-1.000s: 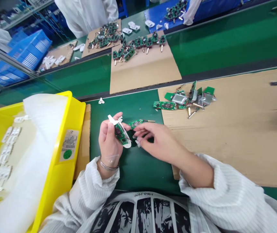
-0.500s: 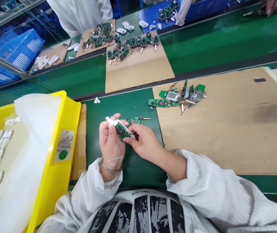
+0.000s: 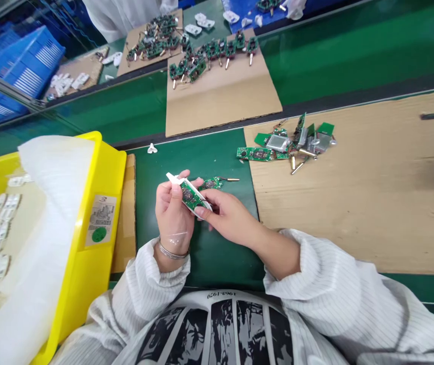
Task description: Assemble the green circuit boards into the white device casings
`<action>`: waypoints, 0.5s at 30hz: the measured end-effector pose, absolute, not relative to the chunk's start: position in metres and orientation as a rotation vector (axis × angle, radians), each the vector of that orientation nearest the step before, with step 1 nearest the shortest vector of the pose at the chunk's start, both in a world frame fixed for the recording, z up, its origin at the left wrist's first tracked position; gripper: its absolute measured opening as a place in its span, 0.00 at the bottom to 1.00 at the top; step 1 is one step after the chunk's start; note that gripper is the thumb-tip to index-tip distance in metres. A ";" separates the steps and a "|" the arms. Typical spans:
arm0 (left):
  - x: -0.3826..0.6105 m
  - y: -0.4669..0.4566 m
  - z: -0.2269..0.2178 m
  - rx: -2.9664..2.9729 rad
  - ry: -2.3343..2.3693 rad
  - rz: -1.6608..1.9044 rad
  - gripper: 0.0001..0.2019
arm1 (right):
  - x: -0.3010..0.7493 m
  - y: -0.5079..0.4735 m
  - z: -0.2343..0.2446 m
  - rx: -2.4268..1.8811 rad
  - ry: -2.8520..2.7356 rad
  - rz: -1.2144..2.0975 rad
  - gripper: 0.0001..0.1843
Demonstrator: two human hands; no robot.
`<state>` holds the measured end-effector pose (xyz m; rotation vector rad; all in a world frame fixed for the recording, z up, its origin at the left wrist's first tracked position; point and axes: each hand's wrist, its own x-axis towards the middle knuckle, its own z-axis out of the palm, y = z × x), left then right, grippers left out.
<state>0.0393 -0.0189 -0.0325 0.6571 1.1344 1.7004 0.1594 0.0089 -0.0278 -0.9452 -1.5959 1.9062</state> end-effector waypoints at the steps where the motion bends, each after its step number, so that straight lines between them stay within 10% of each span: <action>1: 0.039 -0.019 -0.033 0.661 1.150 1.689 0.13 | 0.159 0.009 -0.028 -0.935 -1.546 1.941 0.12; 15: 0.039 -0.020 -0.029 0.640 1.012 1.530 0.12 | 0.163 0.007 -0.023 -1.070 -1.398 1.931 0.15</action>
